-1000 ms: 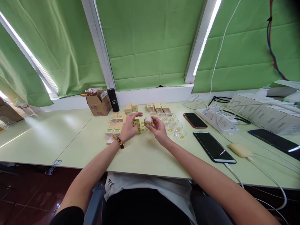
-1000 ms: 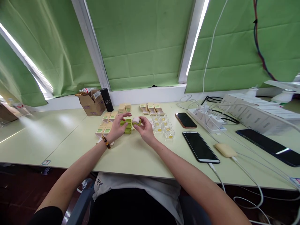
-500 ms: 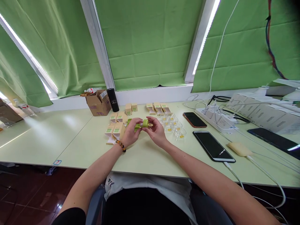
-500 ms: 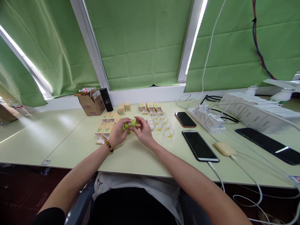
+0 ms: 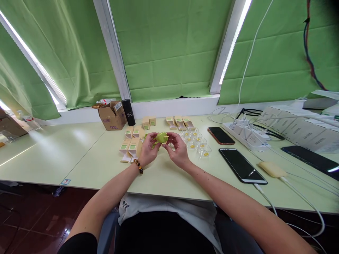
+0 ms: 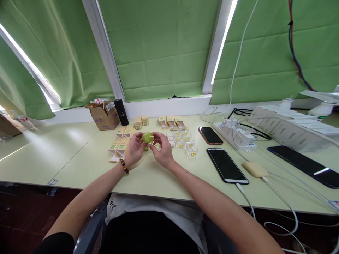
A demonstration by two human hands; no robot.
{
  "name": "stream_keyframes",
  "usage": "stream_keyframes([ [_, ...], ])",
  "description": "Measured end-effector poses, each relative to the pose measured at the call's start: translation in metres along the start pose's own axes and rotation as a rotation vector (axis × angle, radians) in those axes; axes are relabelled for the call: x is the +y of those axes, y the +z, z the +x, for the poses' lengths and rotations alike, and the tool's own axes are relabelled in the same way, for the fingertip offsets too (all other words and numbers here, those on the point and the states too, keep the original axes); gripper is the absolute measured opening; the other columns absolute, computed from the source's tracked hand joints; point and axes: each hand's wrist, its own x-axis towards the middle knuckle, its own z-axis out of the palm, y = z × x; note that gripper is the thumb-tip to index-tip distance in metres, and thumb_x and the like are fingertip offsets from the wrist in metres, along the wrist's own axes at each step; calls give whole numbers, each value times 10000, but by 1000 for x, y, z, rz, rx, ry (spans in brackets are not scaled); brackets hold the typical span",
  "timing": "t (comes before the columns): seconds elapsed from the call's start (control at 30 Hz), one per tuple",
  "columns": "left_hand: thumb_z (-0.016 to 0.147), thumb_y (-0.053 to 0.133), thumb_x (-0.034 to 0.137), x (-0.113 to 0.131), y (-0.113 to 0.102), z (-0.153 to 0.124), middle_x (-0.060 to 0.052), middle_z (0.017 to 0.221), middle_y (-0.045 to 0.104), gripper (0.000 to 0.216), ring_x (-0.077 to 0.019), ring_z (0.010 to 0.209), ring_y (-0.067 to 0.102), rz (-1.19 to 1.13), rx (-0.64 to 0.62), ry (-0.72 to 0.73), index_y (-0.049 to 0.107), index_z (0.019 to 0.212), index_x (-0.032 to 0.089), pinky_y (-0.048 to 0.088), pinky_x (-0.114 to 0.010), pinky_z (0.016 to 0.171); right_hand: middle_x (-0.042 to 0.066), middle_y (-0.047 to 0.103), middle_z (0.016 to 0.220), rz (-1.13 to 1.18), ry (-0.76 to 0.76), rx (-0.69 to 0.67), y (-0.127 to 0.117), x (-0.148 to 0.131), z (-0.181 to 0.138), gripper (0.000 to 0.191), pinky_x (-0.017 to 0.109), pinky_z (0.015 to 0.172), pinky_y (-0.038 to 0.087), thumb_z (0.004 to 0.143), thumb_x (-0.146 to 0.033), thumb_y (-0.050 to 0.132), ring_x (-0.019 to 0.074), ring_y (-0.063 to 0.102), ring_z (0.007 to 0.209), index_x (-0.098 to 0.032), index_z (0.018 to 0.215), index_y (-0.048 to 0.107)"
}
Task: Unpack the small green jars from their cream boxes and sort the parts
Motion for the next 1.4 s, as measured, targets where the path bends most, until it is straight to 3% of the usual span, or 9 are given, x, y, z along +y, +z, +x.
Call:
stream_keyframes([
  [0.07, 932, 763, 356, 0, -2, -1, -114, 1237, 655, 386, -225, 1151, 671, 128, 12, 75, 572, 1242, 228, 554, -386, 1031, 91, 650, 1225, 31, 2, 18, 1, 3, 0, 464, 446, 932, 619, 943, -399, 727, 244, 672, 1064, -303, 1353, 531],
  [0.27, 1022, 590, 241, 7, -7, -1, -109, 1164, 660, 265, -254, 1108, 616, 811, 15, 511, 550, 1281, 210, 544, -466, 986, 110, 596, 1401, -1, -49, -29, -1, 7, 0, 436, 430, 893, 642, 988, -427, 681, 222, 689, 1047, -320, 1392, 559],
  [0.37, 1032, 560, 206, 14, -7, -1, -118, 1139, 662, 268, -263, 1087, 578, 976, -34, 565, 551, 1300, 187, 537, -456, 968, 113, 630, 1364, -44, -48, -42, -2, 6, 0, 423, 430, 880, 649, 1000, -464, 662, 223, 706, 1013, -313, 1391, 604],
  [0.5, 1036, 564, 227, 18, -5, -2, -130, 1127, 645, 268, -277, 1093, 545, 1100, -72, 566, 589, 1298, 177, 537, -460, 969, 83, 732, 1146, 8, 47, -94, -2, 8, 2, 460, 415, 813, 654, 1007, -525, 636, 202, 739, 857, -289, 1401, 614],
  [0.73, 1040, 580, 275, 15, -6, -2, -148, 1234, 606, 319, -303, 1182, 519, 1120, -104, 526, 611, 1349, 200, 534, -506, 1020, 72, 730, 1129, 98, 101, -98, 0, 14, 3, 453, 391, 776, 658, 995, -576, 630, 185, 735, 816, -262, 1319, 667],
  [0.97, 1028, 613, 299, 15, -9, 1, -143, 1197, 630, 374, -303, 1168, 543, 1116, -154, 562, 610, 1385, 189, 551, -485, 1003, 75, 758, 1101, 52, 98, -92, -3, 14, 3, 449, 397, 761, 646, 1020, -581, 576, 180, 716, 763, -245, 1298, 684],
  [1.13, 1037, 598, 305, 14, -8, -1, -149, 1216, 629, 398, -308, 1177, 563, 1137, -195, 547, 585, 1421, 200, 544, -504, 1005, 93, 759, 1148, 26, 125, -81, -3, 15, 2, 465, 432, 785, 659, 1013, -604, 563, 220, 731, 842, -249, 1284, 693],
  [1.4, 985, 705, 311, 4, -9, 2, -127, 1259, 647, 464, -275, 1208, 584, 849, -133, 444, 550, 1412, 220, 543, -473, 1051, 97, 712, 1226, 150, 149, -93, -4, 5, 6, 433, 430, 850, 674, 1036, -592, 512, 246, 717, 1016, -264, 1260, 683],
])
